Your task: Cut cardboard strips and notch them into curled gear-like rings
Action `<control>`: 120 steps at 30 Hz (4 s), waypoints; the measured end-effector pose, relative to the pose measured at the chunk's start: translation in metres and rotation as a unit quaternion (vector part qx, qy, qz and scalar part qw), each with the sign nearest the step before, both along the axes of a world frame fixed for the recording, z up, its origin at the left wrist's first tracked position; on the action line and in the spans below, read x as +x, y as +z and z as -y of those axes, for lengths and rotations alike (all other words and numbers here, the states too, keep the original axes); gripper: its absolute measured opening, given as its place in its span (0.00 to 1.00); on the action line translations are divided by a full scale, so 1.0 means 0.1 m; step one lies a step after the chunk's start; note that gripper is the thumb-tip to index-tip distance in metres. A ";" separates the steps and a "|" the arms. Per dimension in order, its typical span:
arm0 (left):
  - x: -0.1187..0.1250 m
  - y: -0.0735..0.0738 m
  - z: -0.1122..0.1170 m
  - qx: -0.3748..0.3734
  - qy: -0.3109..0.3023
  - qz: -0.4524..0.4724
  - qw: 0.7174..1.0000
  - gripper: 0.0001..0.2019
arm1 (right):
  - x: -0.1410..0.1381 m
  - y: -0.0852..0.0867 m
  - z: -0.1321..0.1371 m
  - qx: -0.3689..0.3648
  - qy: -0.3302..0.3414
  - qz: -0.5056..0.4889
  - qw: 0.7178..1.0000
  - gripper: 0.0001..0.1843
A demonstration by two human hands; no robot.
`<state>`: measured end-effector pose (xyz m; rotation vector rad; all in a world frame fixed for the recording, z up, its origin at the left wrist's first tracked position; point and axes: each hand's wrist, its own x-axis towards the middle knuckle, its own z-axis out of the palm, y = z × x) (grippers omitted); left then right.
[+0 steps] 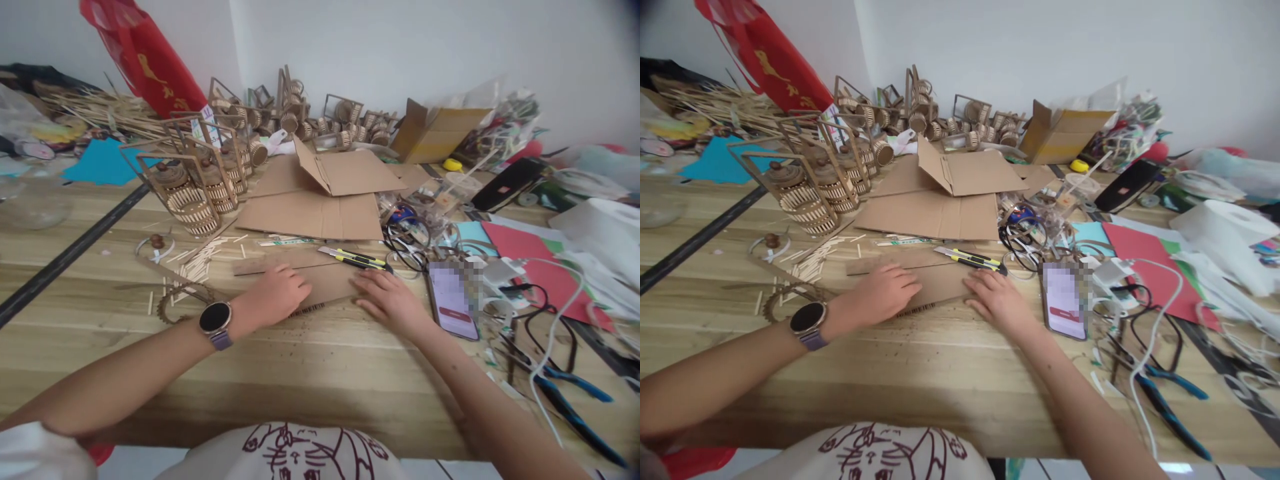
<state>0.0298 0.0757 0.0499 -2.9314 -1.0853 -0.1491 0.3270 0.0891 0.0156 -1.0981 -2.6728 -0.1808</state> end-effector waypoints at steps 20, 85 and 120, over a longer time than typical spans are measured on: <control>0.09 -0.26 0.56 -0.036 0.114 -0.020 0.993 0.08 | -0.20 0.04 -0.24 0.029 0.103 0.153 0.982 0.18; 0.38 -0.15 0.64 -0.496 0.297 0.655 0.487 0.28 | -0.43 0.17 0.34 -0.042 -0.110 -0.109 0.987 0.12; 0.36 0.15 0.78 -0.572 0.258 0.631 0.456 0.23 | -0.37 0.34 0.59 0.098 0.007 -0.016 0.995 0.24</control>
